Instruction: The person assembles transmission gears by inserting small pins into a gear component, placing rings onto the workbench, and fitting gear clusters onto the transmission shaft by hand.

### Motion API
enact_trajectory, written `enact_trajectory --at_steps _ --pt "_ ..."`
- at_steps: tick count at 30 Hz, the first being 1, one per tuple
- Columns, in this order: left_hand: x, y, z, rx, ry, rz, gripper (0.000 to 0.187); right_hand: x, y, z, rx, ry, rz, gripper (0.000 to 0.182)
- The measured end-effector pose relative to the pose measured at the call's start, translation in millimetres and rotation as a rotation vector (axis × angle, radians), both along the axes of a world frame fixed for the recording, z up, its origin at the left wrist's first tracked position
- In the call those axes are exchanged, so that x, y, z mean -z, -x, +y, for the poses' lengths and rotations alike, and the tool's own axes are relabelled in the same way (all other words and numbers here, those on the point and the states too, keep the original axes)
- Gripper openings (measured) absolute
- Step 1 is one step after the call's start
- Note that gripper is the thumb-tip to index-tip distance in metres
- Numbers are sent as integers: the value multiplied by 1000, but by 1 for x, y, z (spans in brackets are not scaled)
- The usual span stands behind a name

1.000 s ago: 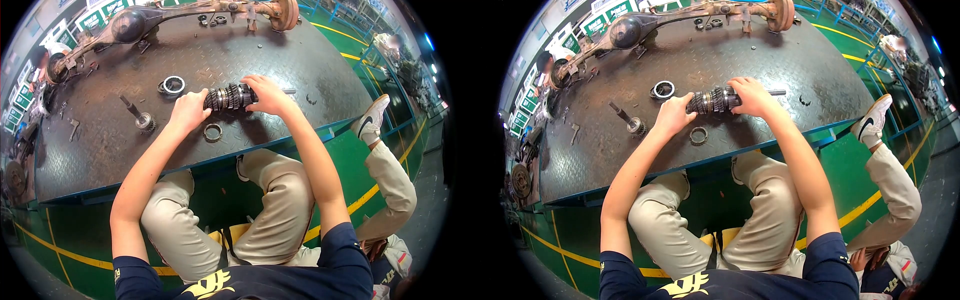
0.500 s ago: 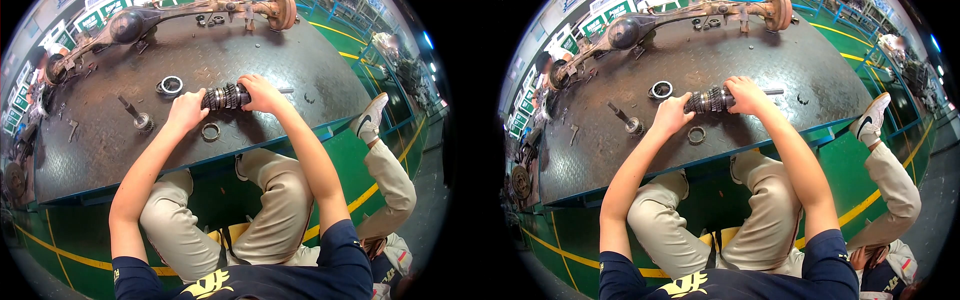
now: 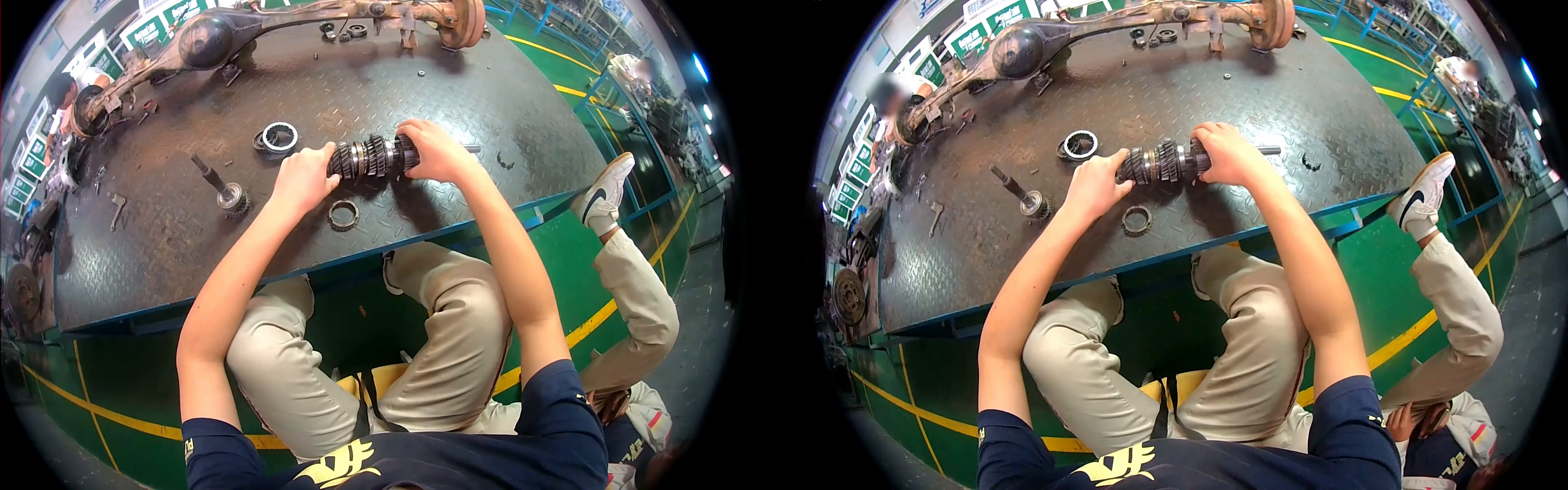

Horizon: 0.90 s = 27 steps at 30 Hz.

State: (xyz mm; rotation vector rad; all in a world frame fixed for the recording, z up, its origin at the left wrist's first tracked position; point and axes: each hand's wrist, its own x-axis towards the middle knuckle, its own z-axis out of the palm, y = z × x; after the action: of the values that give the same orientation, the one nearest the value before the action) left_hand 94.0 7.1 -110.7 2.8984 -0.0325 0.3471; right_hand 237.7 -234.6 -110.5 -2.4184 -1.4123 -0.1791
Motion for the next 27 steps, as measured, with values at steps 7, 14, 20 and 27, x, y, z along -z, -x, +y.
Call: enact_trajectory --at_steps 7,14,20,27 --pt "3 1 2 1 27 -24 48 -9 3 -10 33 9 54 63" --pt "3 0 2 -11 36 -4 50 -14 2 -16 107 90 157 69" --pt "7 -2 4 -26 78 -26 56 -6 3 -15 120 136 78 73" --pt "12 -3 4 -45 90 -31 58 -2 9 8 -3 3 4 69"
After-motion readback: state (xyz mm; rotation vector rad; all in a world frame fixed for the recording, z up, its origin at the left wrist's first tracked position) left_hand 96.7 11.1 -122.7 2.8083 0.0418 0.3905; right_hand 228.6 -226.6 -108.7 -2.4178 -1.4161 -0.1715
